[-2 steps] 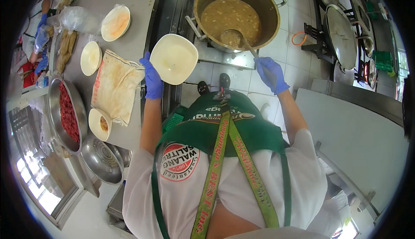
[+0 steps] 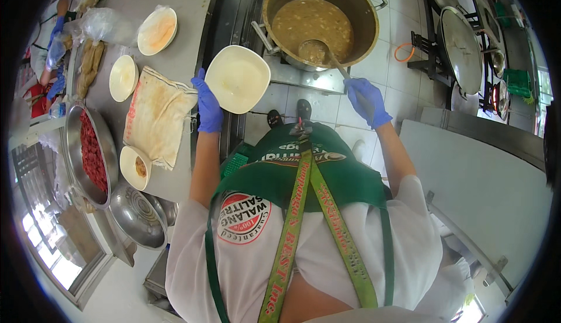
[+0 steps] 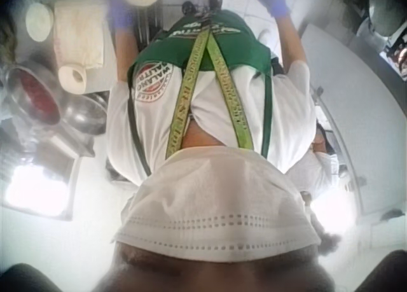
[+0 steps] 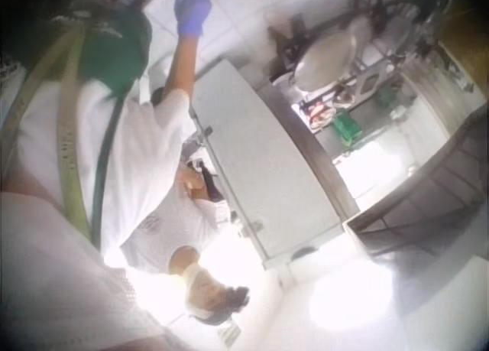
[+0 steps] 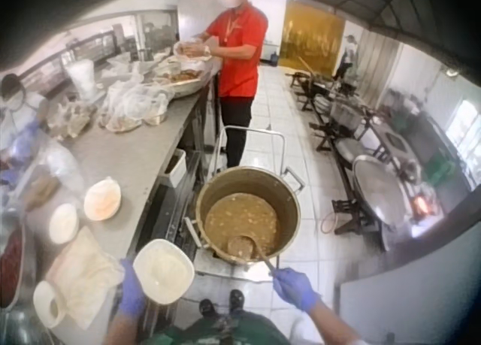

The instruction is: The person ladles a thick soup from a large pot into disposable bowls and places them on a stainless steel counter. They also handle plastic bags and other bowls while working alongside other staff in a busy kitchen.

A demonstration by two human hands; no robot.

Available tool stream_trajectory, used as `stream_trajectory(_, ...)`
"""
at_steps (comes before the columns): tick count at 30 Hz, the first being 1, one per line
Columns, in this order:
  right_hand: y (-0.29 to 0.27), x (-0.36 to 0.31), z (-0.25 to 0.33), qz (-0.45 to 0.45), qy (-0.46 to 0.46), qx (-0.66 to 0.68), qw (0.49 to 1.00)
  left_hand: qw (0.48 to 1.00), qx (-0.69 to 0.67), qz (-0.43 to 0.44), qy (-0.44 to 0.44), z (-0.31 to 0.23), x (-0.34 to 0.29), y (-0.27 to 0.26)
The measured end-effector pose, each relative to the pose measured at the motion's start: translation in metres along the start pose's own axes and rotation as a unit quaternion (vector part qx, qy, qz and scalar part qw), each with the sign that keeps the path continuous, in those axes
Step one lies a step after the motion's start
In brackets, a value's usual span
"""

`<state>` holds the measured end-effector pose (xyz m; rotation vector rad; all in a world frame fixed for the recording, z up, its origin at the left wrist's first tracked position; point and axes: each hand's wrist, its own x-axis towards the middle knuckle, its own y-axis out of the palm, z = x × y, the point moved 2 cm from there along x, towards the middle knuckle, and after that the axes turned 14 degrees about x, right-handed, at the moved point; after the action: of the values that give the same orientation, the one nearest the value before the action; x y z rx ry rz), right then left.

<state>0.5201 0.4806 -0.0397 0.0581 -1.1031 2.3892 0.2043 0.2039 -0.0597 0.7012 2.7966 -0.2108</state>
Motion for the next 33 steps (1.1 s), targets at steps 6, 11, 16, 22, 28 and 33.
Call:
stream_trajectory(6, 0.007, -0.005, 0.015, 0.046, -0.02, -0.049, 0.998, 0.999, 0.041, 0.024, 0.014, -0.002, 0.007, 0.022)
stream_trajectory(11, 0.01, -0.011, 0.029, 0.099, -0.017, -0.033, 0.994, 0.999, 0.037, 0.036, -0.003, 0.014, 0.017, 0.027)
stream_trajectory(16, 0.013, -0.014, 0.032, 0.146, 0.105, 0.062, 0.982, 0.995, 0.075, 0.056, 0.041, 0.039, 0.035, 0.033)
stream_trajectory(22, 0.012, -0.017, 0.041, 0.212, 0.126, 0.033, 0.969, 0.991, -0.069, 0.007, -0.119, 0.115, 0.102, 0.009)
stream_trajectory(28, 0.013, -0.022, 0.049, 0.165, -0.05, -0.054, 0.984, 0.961, 0.203, -0.045, 0.184, 0.071, 0.059, 0.045)
stream_trajectory(33, 0.008, -0.015, 0.057, 0.185, -0.061, -0.046, 0.98, 0.968, 0.187, -0.058, 0.156, 0.028, 0.044, 0.052)
